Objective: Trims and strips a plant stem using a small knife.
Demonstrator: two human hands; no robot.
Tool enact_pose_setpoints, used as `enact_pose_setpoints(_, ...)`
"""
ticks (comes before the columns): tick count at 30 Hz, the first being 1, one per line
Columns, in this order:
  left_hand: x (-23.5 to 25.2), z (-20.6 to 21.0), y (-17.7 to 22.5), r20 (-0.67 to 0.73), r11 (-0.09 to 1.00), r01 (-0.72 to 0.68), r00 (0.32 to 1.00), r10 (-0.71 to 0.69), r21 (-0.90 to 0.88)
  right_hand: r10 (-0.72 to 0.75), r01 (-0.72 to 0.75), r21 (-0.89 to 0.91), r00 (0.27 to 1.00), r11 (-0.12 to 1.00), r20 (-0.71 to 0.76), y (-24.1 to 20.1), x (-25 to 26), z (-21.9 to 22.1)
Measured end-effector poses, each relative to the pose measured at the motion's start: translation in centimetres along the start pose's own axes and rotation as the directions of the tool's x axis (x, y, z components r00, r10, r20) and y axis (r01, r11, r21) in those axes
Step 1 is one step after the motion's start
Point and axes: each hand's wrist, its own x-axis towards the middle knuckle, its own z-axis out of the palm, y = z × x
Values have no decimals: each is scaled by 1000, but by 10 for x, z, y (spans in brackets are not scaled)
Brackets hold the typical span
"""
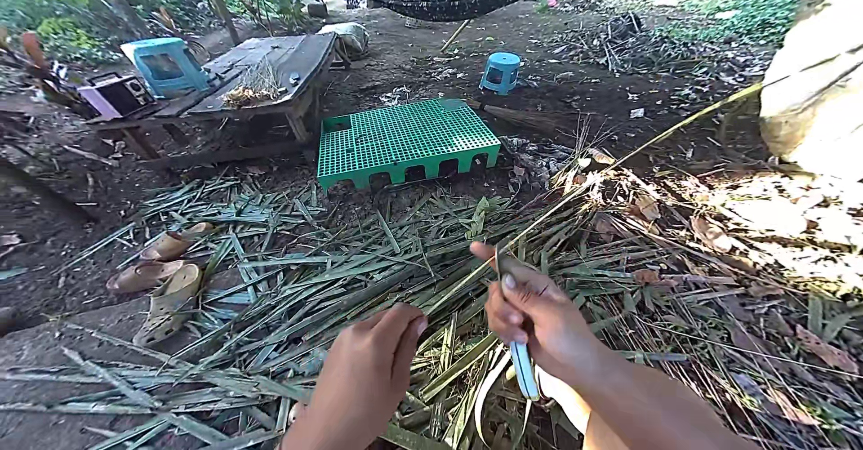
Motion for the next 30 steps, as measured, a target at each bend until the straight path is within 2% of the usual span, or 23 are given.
enact_pose_setpoints(2,2,2,3,15,999,-11,1000,11,-31,35,-32,-18,988,999,150,6,-3,8)
enact_pose_setpoints(4,3,0,7,40,995,-15,999,19,-96,74,-70,-21,969,997,236,7,-6,12)
enact_pose_setpoints(7,2,-2,8,43,993,-36,998,41,-115,51,-47,-24,979,999,199,4,-7,8)
enact_pose_setpoints(13,-2,-7,6,-6,997,-64,998,64,-30,-7,8,32,999,999,-52,-16,0,-16)
enact_pose_setpoints(15,-2,-7,6,-14,997,-75,997,75,2,-22,27,53,995,998,-93,-18,1,-17)
enact_pose_setpoints(17,-4,-6,5,-28,996,-80,996,81,50,-36,40,49,996,998,-75,-15,-1,-13)
enact_pose_setpoints(20,-5,-5,5,-30,993,-87,996,89,80,14,-14,5,995,1000,96,-10,-6,-4)
enact_pose_setpoints(22,-6,-7,5,-14,995,-83,996,84,56,18,-16,-12,991,1000,132,-8,-6,-3)
enact_pose_setpoints(25,-7,-18,-3,34,999,-26,999,27,-33,-74,70,-46,992,996,-99,-20,1,-21)
enact_pose_setpoints(27,-8,-25,-11,74,995,23,997,-16,-95,-115,101,-63,948,993,-297,-33,6,-32)
enact_pose_setpoints(28,-8,-28,-14,102,992,41,994,-29,-122,-122,106,-64,926,992,-358,-37,8,-36)
enact_pose_setpoints(30,-8,-30,-16,159,989,67,986,-45,-135,-128,112,-63,912,992,-391,-38,9,-37)
